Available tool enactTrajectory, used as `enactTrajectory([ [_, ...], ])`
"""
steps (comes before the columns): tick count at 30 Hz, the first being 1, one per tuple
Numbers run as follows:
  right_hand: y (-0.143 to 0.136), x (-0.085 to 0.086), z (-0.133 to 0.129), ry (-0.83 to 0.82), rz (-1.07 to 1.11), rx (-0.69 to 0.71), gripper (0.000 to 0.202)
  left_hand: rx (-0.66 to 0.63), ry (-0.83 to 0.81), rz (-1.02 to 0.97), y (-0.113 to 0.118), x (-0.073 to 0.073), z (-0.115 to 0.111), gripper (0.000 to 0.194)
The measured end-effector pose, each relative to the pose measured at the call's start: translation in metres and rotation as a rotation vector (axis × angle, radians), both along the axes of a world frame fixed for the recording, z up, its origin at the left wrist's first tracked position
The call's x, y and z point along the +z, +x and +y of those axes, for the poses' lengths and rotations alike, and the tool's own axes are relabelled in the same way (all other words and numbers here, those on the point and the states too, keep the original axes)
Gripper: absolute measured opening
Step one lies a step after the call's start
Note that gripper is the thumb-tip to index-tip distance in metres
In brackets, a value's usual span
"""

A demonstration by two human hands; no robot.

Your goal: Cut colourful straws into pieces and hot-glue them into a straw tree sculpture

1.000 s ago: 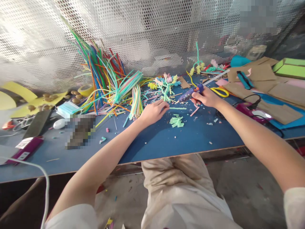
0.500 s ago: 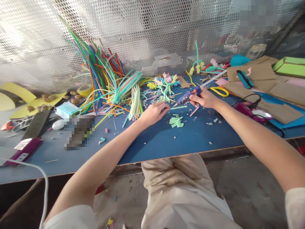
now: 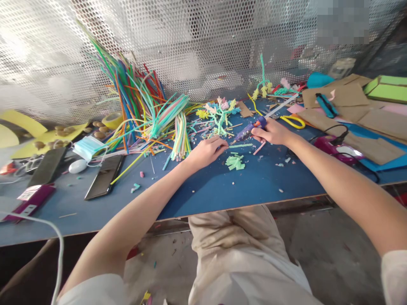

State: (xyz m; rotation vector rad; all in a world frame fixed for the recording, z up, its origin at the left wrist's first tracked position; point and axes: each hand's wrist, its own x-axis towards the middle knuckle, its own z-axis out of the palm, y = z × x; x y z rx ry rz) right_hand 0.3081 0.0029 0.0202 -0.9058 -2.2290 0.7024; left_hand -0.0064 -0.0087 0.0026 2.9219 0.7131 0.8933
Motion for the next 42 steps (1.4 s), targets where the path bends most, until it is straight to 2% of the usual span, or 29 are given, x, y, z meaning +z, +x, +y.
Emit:
enactTrajectory([
  [26,0.002,-0.005,0.002,-0.010,0.027,-0.016,0.061,-0.011,-0.026,-0.022,0.000,0.002,0.000,0.023],
  [32,0.002,0.001,0.000,-0.009,0.002,-0.009,0.062,-0.003,-0.023,-0.025,0.000,0.002,-0.001,0.022],
  [34,0.003,0.003,0.002,0.035,-0.029,-0.072,0.062,0.016,-0.024,-0.045,0.000,0.002,0.000,0.021],
  [35,0.003,0.003,0.004,0.070,-0.038,-0.146,0.062,0.029,-0.022,-0.058,0.000,0.002,0.001,0.021],
  [39,0.012,-0.003,0.018,0.223,-0.139,-0.531,0.054,0.063,0.004,-0.121,-0.001,0.004,0.001,0.018],
  [42,0.022,-0.014,0.025,0.311,-0.393,-0.574,0.044,0.085,0.029,-0.173,-0.002,0.007,0.000,0.018],
])
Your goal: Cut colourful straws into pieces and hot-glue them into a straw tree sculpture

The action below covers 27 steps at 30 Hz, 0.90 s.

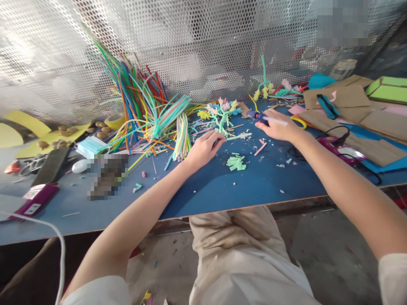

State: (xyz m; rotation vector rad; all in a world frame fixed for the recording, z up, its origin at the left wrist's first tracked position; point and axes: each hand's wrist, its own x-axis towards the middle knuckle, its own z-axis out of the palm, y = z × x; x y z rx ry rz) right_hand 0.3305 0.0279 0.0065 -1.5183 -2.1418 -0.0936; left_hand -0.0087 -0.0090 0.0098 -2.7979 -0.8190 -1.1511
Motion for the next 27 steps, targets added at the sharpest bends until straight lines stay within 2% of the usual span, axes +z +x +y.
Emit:
enactTrajectory([
  [3,0.007,-0.005,0.000,-0.093,-0.187,-0.013,0.051,0.022,0.013,-0.029,-0.001,0.002,-0.002,0.018],
  [6,0.002,0.000,-0.005,-0.092,-0.146,0.036,0.051,0.038,0.024,-0.050,-0.001,0.003,-0.002,0.018],
  [9,-0.017,0.012,-0.014,0.043,0.019,0.250,0.028,0.056,0.063,-0.088,-0.001,0.004,-0.003,0.016],
  [10,-0.026,0.015,-0.019,0.042,0.036,0.342,0.021,0.058,0.076,-0.099,-0.001,0.005,-0.003,0.015],
  [12,-0.045,0.017,-0.028,-0.038,0.008,0.498,0.022,0.049,0.094,-0.111,-0.001,0.006,-0.005,0.014],
  [14,-0.062,0.015,-0.036,-0.125,-0.013,0.585,0.024,0.032,0.103,-0.107,-0.001,0.007,-0.007,0.014],
  [18,-0.078,0.007,-0.044,-0.181,-0.052,0.557,0.016,0.003,0.112,-0.075,-0.001,0.008,-0.008,0.016],
  [24,-0.077,0.002,-0.042,-0.244,-0.077,0.498,0.015,-0.032,0.131,-0.038,0.000,0.008,-0.006,0.015],
  [27,-0.075,0.002,-0.041,-0.235,-0.012,0.454,0.017,-0.040,0.166,-0.015,0.000,0.009,-0.006,0.015],
])
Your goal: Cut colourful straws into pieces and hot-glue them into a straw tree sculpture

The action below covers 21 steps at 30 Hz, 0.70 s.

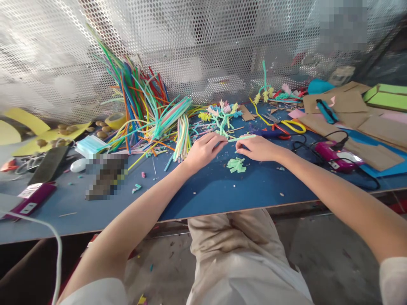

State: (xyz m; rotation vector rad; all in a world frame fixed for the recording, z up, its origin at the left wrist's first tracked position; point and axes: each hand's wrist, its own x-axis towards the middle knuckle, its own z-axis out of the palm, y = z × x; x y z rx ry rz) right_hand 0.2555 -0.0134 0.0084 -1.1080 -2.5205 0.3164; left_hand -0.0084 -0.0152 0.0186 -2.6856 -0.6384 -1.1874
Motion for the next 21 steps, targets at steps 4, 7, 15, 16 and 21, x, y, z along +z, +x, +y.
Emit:
enactTrajectory([
  [4,0.011,0.003,0.006,-0.032,0.248,-0.115,0.015,-0.012,0.035,0.028,0.000,0.001,0.000,0.014],
  [7,0.022,0.010,0.010,0.035,0.435,-0.215,0.015,-0.028,0.048,0.068,-0.001,-0.001,0.000,0.014],
  [15,0.018,0.027,-0.007,0.227,0.515,-0.129,0.020,-0.009,0.088,0.148,0.002,-0.006,0.001,0.016],
  [16,0.015,0.026,-0.009,0.225,0.508,-0.095,0.020,-0.001,0.088,0.156,0.002,-0.007,0.001,0.016],
  [21,0.005,0.018,-0.015,0.133,0.484,-0.026,0.041,0.030,0.128,0.176,0.003,-0.012,0.006,0.017],
])
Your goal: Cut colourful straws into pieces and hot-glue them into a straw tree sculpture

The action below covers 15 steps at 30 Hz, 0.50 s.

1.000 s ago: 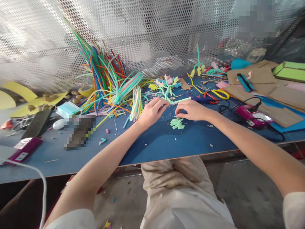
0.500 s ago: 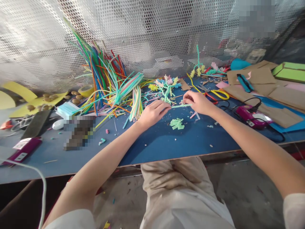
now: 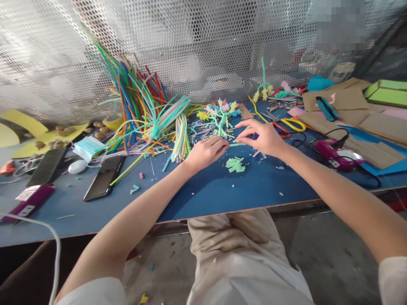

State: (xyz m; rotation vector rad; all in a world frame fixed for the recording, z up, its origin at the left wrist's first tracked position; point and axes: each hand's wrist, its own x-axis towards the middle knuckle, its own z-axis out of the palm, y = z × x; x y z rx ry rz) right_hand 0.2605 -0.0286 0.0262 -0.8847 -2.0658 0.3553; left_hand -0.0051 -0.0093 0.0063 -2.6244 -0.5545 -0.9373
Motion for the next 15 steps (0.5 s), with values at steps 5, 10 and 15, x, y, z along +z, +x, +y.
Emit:
enactTrajectory([
  [5,-0.0019,-0.0042,0.0015,-0.031,-0.047,0.029,0.042,0.016,0.000,0.020,0.0016,-0.0025,0.0014,0.017],
  [10,-0.0040,-0.0046,0.0016,-0.055,-0.067,0.054,0.042,0.016,-0.024,0.028,0.0032,-0.0028,0.0007,0.017],
  [15,-0.0049,-0.0069,0.0032,-0.060,-0.110,0.053,0.040,0.030,-0.057,0.041,0.0043,-0.0043,0.0004,0.018],
])
